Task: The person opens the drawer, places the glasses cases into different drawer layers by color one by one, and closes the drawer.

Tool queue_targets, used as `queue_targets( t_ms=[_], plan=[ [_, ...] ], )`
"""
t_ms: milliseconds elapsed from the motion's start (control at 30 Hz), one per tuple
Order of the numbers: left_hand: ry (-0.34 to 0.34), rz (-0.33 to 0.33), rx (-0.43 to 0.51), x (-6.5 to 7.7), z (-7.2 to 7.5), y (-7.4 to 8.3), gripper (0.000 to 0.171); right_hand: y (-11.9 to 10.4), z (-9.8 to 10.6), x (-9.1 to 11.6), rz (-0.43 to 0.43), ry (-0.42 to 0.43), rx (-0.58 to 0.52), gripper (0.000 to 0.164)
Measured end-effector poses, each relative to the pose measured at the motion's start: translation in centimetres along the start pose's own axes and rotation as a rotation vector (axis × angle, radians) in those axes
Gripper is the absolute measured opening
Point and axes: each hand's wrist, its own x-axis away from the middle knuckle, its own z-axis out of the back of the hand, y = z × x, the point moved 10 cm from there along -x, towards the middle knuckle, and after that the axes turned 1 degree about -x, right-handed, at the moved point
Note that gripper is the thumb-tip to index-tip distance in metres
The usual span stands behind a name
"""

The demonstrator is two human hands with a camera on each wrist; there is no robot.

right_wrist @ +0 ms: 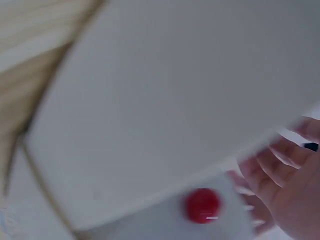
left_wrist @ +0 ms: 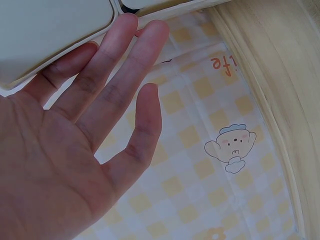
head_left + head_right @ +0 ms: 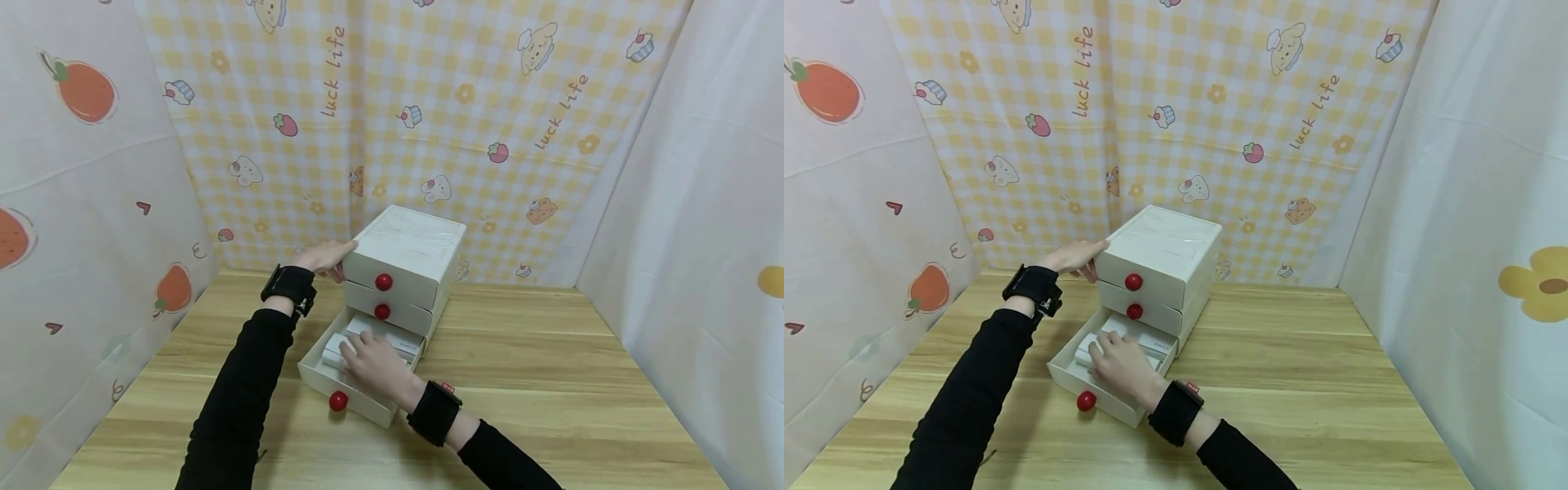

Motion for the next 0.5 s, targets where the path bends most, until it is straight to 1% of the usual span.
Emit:
queue_targets(
  t_ms=[67,133,233,300,367,500],
  plan=[
    [0.0,0.003,-0.001,0.0,0.0,-0.1,0.069,-1.4,1.6,0.0,0.057,0.05,0.026,0.039],
    [-0.002,0.003,0.001,-0.1,0.0,-0.2,0.069,-3.1,2.7,0.2,0.119,0.083,0.056,0.034],
    [0.001,0.001,0.01,-0.1,0.0,-0.2,0.07,-5.8,3.5,0.6,0.213,0.103,0.125,0.025],
    [0.007,0.0,0.022,-0.1,0.0,-0.2,0.07,-7.2,3.4,0.9,0.262,0.093,0.167,0.022],
    [0.015,-0.001,0.035,-0.1,0.0,-0.2,0.069,-8.1,2.8,1.1,0.289,0.07,0.196,0.021],
    [0.02,-0.001,0.041,-0.1,0.0,-0.1,0.069,-8.8,1.3,1.3,0.307,0.016,0.227,0.021]
  ],
)
